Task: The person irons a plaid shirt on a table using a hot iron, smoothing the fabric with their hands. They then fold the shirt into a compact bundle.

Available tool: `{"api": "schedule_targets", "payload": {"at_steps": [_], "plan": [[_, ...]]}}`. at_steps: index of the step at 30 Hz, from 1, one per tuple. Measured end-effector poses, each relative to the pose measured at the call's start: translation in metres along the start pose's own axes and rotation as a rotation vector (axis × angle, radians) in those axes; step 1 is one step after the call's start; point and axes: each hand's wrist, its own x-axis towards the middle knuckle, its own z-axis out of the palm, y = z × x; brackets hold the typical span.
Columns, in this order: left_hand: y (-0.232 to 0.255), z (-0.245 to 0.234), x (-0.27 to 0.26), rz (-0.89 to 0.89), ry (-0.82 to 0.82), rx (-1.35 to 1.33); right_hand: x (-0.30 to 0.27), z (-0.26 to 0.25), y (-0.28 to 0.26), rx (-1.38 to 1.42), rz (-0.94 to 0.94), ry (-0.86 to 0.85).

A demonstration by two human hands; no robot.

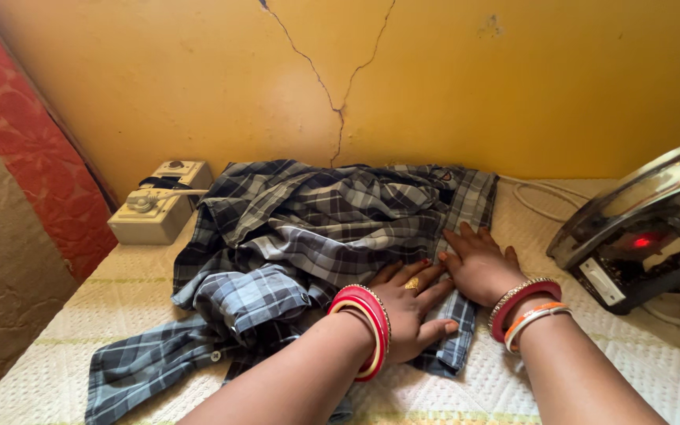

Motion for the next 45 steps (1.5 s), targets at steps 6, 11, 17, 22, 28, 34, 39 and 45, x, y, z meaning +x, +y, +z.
{"api": "schedule_targets", "payload": {"at_steps": [6,11,17,22,28,34,39,45], "plan": [[-0.001,0.0,0.001,-0.002,0.004,0.023,-0.015,-0.012,0.007,0.084,-0.114,0.2],[0.006,-0.008,0.0,-0.009,-0.054,0.065,-0.041,-0.002,0.013,0.201,-0.185,0.161],[0.025,-0.015,0.019,-0.269,-0.066,0.0,-0.084,-0.024,0.012,0.247,-0.079,0.138],[0.045,0.015,0.05,-0.186,0.215,0.127,-0.104,-0.04,0.016,0.165,-0.089,0.139],[0.05,0.018,0.075,-0.307,-0.069,-0.058,-0.111,-0.052,0.043,0.114,0.052,0.112],[0.032,0.012,0.066,-0.153,-0.142,-0.004,-0.135,-0.073,0.055,0.153,0.236,0.081],[0.031,-0.001,0.108,-0.28,-0.53,0.099,-0.148,-0.081,0.062,0.185,0.314,0.055],[0.095,0.016,0.114,-0.42,-0.299,0.023,-0.151,-0.086,0.075,0.162,0.424,0.098]]}}
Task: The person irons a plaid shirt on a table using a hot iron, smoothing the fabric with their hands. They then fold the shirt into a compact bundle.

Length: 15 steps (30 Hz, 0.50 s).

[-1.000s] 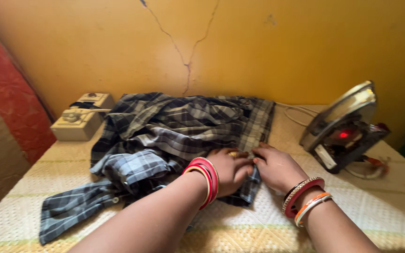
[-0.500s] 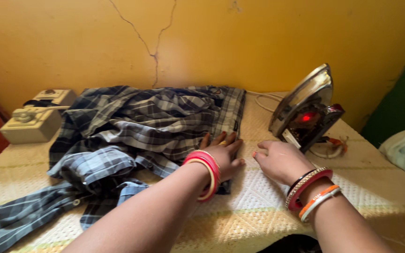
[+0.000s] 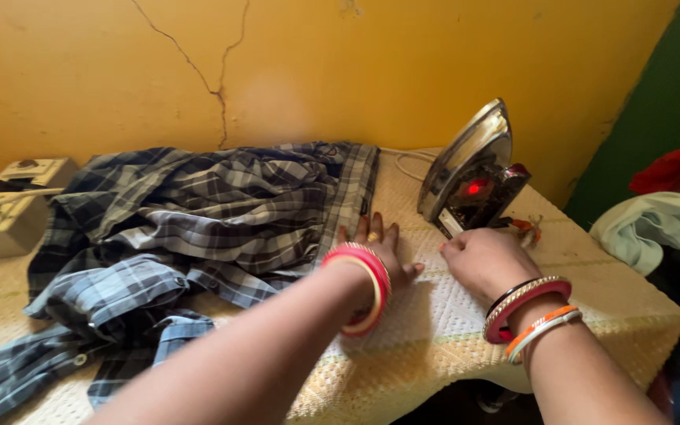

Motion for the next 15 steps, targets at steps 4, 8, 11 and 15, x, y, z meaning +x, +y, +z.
{"api": "schedule_targets", "payload": {"at_steps": [4,8,11,15], "plan": [[0.015,0.019,-0.016,0.022,0.156,-0.027,0.008,-0.01,0.013,-0.106,0.101,-0.02],[0.011,0.019,-0.02,0.046,0.186,-0.006,0.013,-0.018,0.028,-0.112,0.132,0.013],[0.011,0.016,-0.024,0.052,0.201,-0.035,0.021,-0.021,0.036,-0.022,0.147,0.061],[0.009,0.012,-0.029,0.056,0.205,-0.048,0.041,-0.015,0.048,0.154,0.101,0.058]]}}
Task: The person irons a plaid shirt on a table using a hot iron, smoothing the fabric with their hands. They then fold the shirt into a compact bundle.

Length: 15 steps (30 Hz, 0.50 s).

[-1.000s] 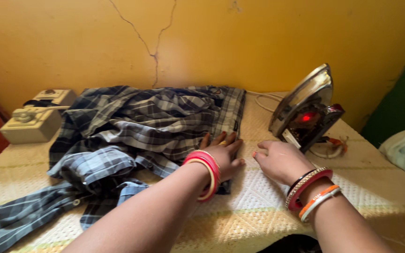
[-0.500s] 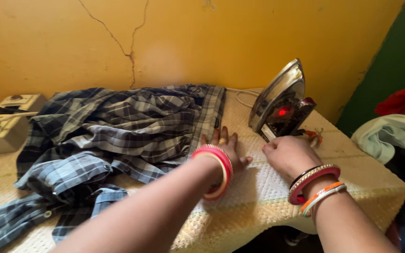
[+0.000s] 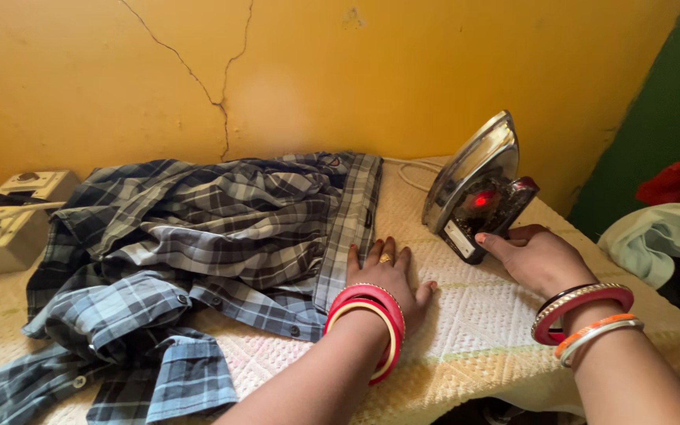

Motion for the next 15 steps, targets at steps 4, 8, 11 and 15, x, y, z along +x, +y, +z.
{"api": "schedule_targets", "payload": {"at_steps": [4,8,11,15], "plan": [[0.0,-0.001,0.0,0.005,-0.009,-0.018,0.014,0.017,0.004,0.211,-0.033,0.104],[-0.004,0.002,0.003,0.018,0.008,-0.049,0.014,0.028,-0.003,0.305,-0.118,0.288],[-0.006,0.005,0.006,0.027,0.021,-0.053,0.012,0.032,-0.013,0.299,-0.112,0.394],[-0.007,0.007,0.008,0.026,0.017,-0.054,0.017,0.037,-0.015,0.892,-0.251,0.364]]}}
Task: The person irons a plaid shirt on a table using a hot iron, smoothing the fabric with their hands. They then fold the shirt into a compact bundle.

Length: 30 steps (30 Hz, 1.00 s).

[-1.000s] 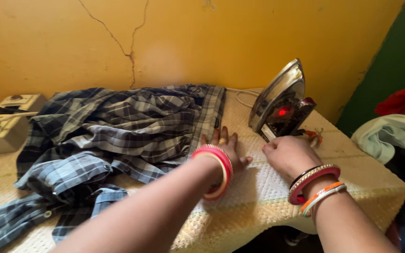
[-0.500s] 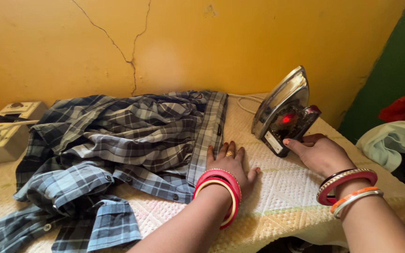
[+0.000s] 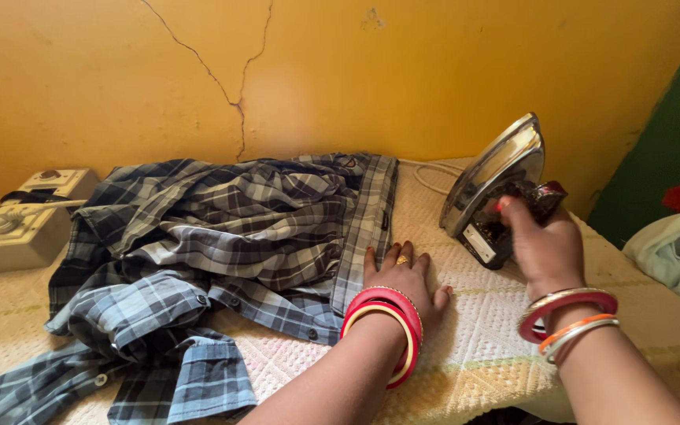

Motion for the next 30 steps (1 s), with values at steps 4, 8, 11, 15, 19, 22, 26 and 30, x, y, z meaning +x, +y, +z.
{"api": "schedule_targets", "payload": {"at_steps": [4,8,11,15,19,22,26,30], "plan": [[-0.001,0.0,-0.001,0.013,0.01,-0.011,0.008,0.003,0.013,0.404,-0.112,-0.085],[0.001,-0.004,-0.004,0.008,0.012,-0.034,0.007,0.007,0.02,0.55,-0.075,-0.056],[0.001,-0.008,-0.006,0.005,-0.008,-0.039,0.009,0.014,0.019,0.601,-0.073,0.014],[-0.002,-0.013,-0.006,0.007,-0.079,-0.082,0.013,0.026,0.015,0.595,-0.099,0.093],[-0.02,-0.021,0.006,0.09,-0.202,-0.119,0.02,0.036,0.007,0.535,-0.117,0.147],[-0.057,-0.024,-0.002,0.291,-0.069,-0.019,0.022,0.044,-0.005,0.489,-0.091,0.177],[-0.111,-0.037,-0.034,0.401,-0.09,0.141,0.017,0.048,-0.026,0.431,-0.078,0.138],[-0.116,-0.038,-0.06,0.394,0.008,0.06,0.01,0.047,-0.046,0.459,-0.069,-0.05]]}}
